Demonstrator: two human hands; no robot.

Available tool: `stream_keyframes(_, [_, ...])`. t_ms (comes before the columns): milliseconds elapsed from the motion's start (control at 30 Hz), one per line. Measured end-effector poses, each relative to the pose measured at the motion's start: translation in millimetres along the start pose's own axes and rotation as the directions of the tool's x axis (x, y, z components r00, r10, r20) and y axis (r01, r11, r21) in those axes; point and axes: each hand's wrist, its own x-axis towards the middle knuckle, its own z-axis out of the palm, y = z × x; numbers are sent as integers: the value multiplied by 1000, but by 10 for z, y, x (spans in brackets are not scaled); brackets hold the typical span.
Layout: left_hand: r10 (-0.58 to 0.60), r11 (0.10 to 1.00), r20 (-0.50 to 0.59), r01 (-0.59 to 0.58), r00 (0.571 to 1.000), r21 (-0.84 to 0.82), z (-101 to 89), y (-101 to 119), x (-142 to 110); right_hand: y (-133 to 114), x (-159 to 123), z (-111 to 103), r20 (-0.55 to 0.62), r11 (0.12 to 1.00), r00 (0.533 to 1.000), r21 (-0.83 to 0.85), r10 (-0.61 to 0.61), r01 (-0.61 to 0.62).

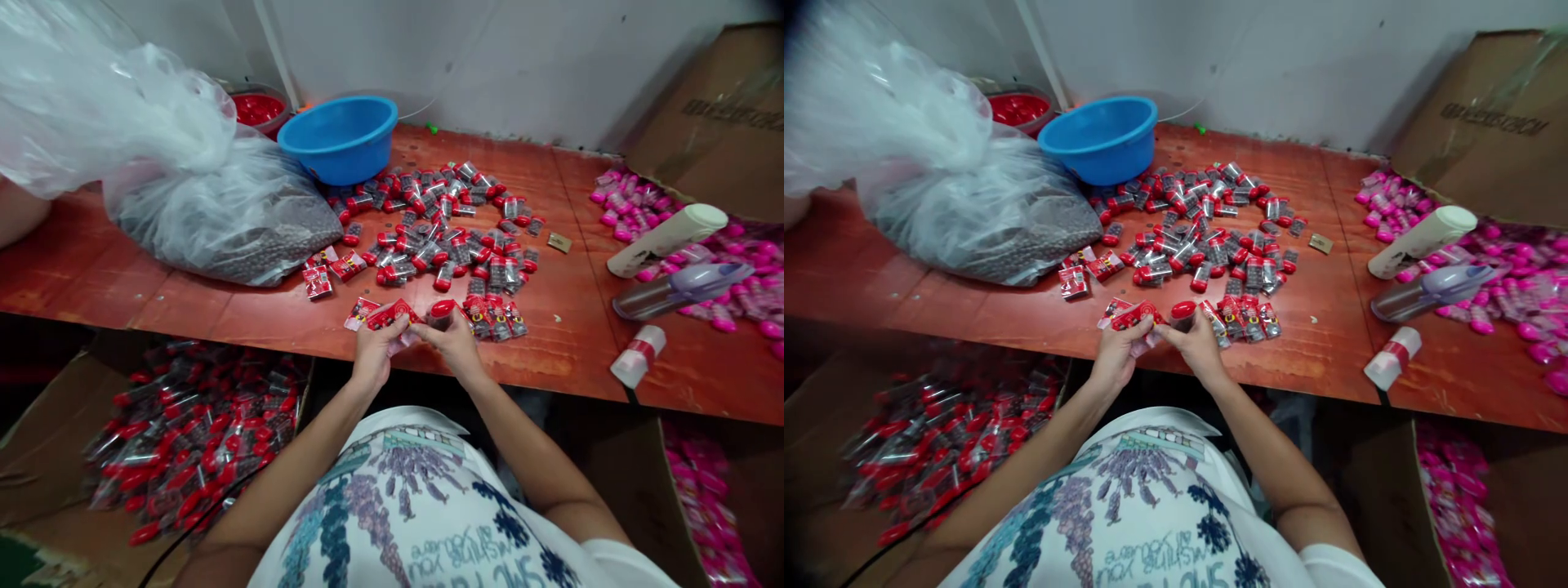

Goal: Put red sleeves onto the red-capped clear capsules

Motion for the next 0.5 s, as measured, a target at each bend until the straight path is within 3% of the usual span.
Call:
stream_keyframes(167, [39, 997, 56, -42, 998, 65, 13, -7, -59, 22, 7, 17, -43, 999, 999, -26, -19, 18])
stream_keyframes(267, [-13, 999, 6, 12, 1000, 39, 2, 1, -30, -33, -30, -30, -38, 1000, 999, -15, -1, 0])
stream_keyframes(400, [-37, 998, -106, 32, 994, -56, -20, 30, 55, -106, -179, -58, 94, 993, 990, 44, 103, -108])
stream_keyframes(500, [-10, 998, -122, 2, 992, -69, -31, 36, 95, -87, -318, -17, 229, 985, 959, 13, 167, -175])
